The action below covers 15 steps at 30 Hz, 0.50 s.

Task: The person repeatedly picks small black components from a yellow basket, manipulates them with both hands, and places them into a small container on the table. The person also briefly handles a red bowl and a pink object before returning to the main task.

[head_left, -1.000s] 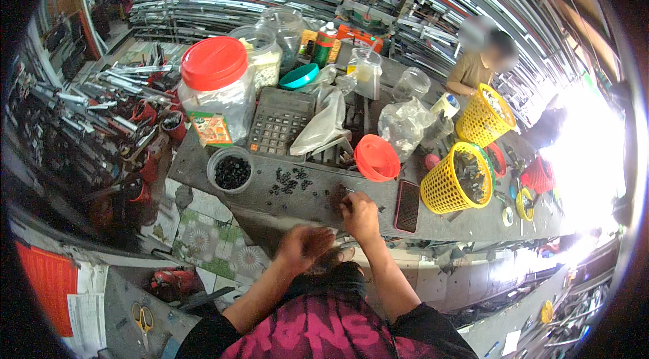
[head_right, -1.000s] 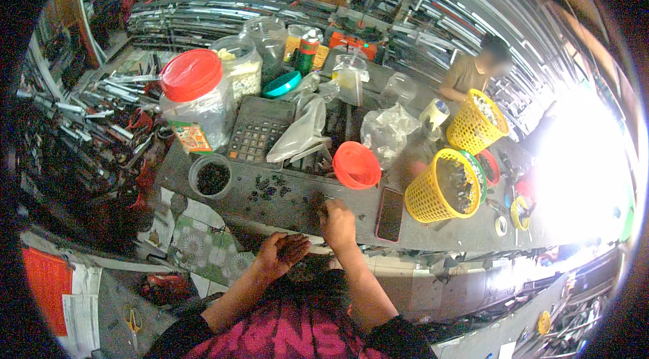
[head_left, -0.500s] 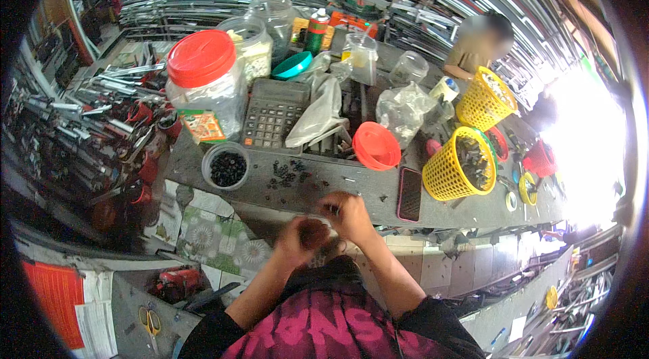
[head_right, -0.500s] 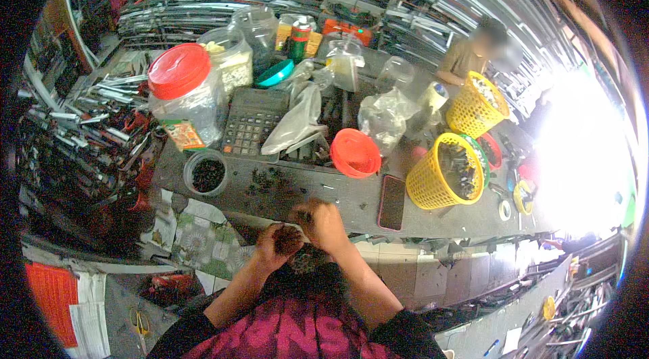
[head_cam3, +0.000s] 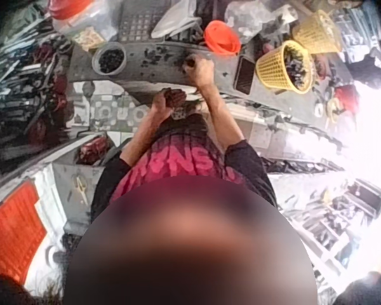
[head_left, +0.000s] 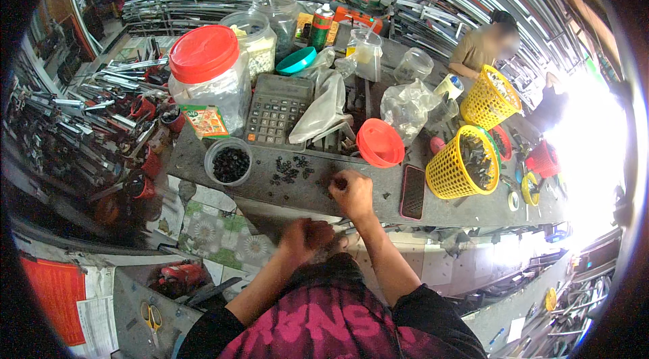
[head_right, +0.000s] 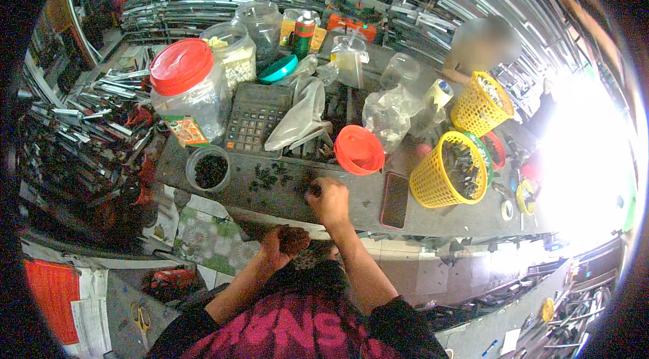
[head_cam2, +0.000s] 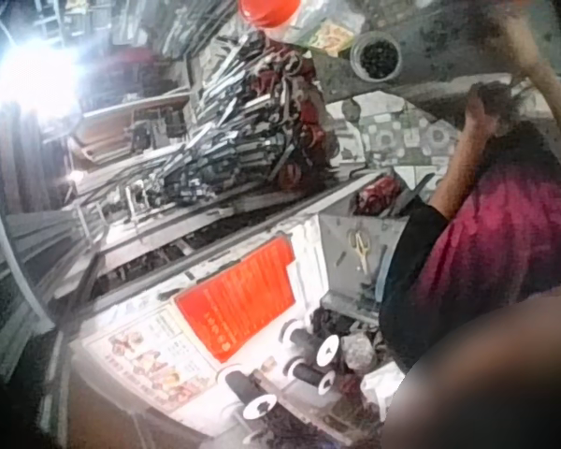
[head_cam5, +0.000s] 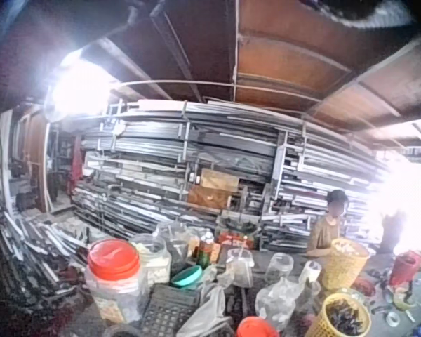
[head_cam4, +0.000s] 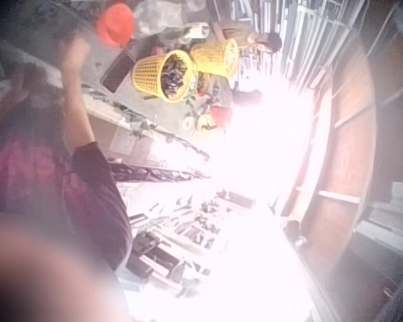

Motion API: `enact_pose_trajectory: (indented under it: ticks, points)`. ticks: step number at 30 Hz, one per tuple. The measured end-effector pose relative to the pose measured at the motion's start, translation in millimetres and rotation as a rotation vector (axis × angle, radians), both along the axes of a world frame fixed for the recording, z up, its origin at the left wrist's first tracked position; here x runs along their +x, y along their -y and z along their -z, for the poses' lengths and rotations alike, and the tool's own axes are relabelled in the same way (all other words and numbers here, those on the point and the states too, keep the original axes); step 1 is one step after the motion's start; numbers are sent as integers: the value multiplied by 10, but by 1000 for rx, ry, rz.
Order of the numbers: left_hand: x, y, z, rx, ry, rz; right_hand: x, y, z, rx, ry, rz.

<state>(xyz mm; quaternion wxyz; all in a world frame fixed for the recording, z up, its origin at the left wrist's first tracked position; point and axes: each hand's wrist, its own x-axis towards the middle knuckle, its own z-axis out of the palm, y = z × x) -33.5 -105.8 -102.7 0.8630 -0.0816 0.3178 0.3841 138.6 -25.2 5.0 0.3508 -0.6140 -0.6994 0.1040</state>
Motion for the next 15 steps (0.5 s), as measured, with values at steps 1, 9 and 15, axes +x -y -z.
enact_pose_trajectory:
  ticks: [1, 9, 15]
  points:
    - [23, 22, 58, 5, 3, 3, -28, 53, -48, -39, -60, 15]
    - [87, 148, 513, 494, -237, 13, -117, 490, -197, -290, -69, -144]
    - [-105, 33, -48, 4, 230, 8, 13, 295, 27, -46, 71, -90]
